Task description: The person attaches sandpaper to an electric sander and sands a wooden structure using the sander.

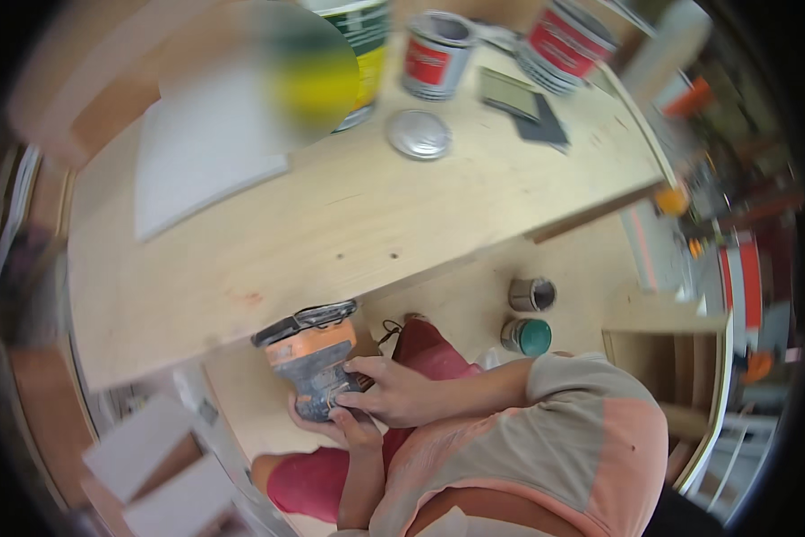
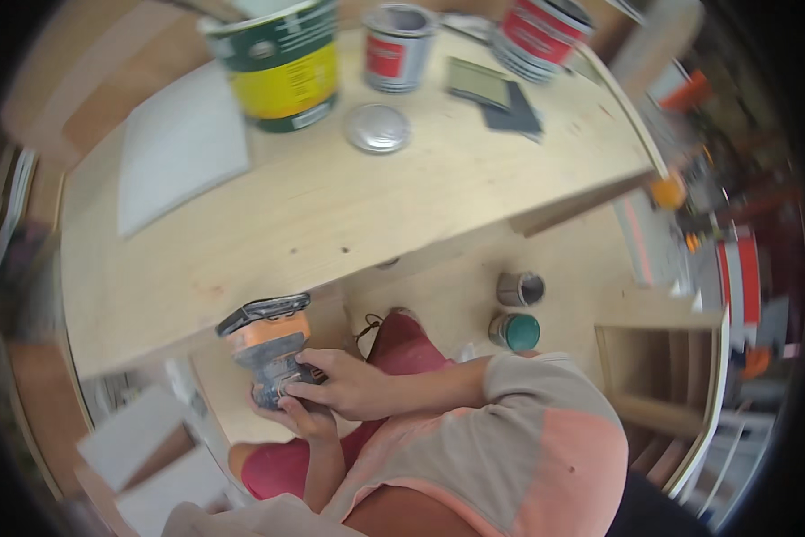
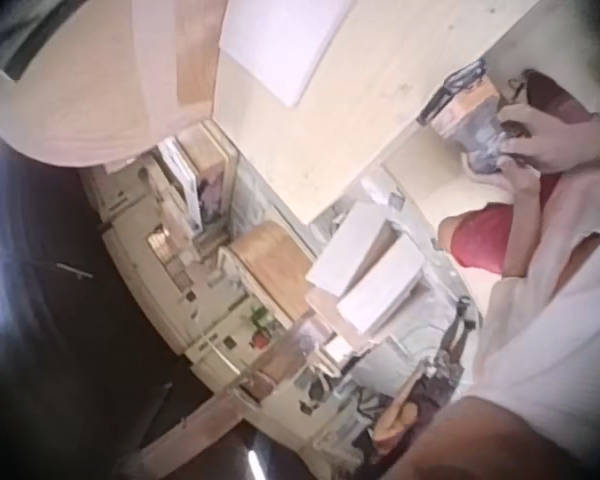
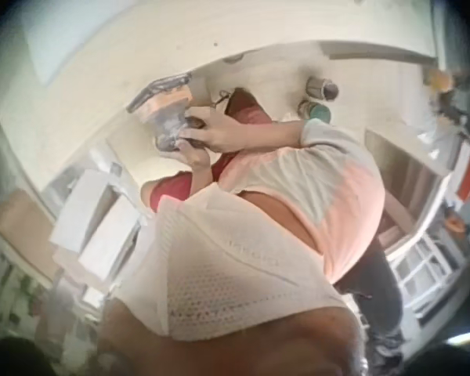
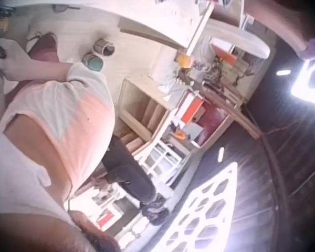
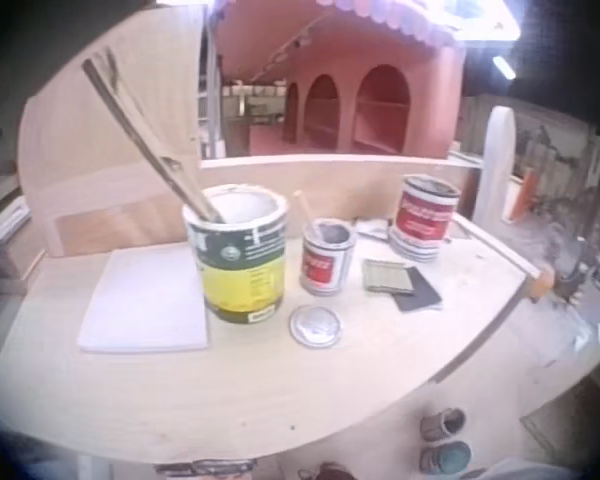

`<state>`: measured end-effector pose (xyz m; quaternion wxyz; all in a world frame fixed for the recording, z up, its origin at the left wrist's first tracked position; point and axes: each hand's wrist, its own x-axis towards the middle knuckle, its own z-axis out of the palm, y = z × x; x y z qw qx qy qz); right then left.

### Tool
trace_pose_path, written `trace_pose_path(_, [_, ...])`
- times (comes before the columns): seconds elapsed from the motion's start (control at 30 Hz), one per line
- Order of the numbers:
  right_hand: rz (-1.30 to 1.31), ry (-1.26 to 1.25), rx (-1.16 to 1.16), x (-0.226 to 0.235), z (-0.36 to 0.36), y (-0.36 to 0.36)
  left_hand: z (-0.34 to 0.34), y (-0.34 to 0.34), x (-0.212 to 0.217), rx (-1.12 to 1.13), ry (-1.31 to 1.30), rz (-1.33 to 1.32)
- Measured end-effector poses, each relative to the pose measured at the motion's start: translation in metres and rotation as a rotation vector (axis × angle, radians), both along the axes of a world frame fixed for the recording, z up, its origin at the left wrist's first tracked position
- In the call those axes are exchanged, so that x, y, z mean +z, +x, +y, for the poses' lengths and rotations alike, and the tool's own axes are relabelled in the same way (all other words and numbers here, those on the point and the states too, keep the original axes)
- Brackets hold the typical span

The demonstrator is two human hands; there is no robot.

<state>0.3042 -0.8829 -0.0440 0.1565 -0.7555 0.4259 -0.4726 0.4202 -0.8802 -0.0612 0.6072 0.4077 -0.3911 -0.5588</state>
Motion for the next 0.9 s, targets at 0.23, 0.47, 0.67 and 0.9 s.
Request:
trace_pose_path(0.23, [-0.105, -0.155, -0.576, -0.045, -0.005, 0.072, -0.033, 0.087, 0.030, -0.437, -0.397, -0.669])
trace_pose_path(0.47, [0.044, -0.376, -0.819, -0.024, -0.012, 0.074, -0.207, 0.233, 0.084, 0.265, -0.504, -1.129])
trace_pose_path(0.67, [-0.253, -0.343, -0.896, -0.056, -0.048, 0.127, -0.370, 0.367, 0.037, 0.255, -0.253, -1.684])
trace_pose_path(0.9, [0.016, -0.438, -0.946, -0.041, -0.055, 0.146, -0.387, 0.335, 0.053, 0.225, 0.079, -1.676])
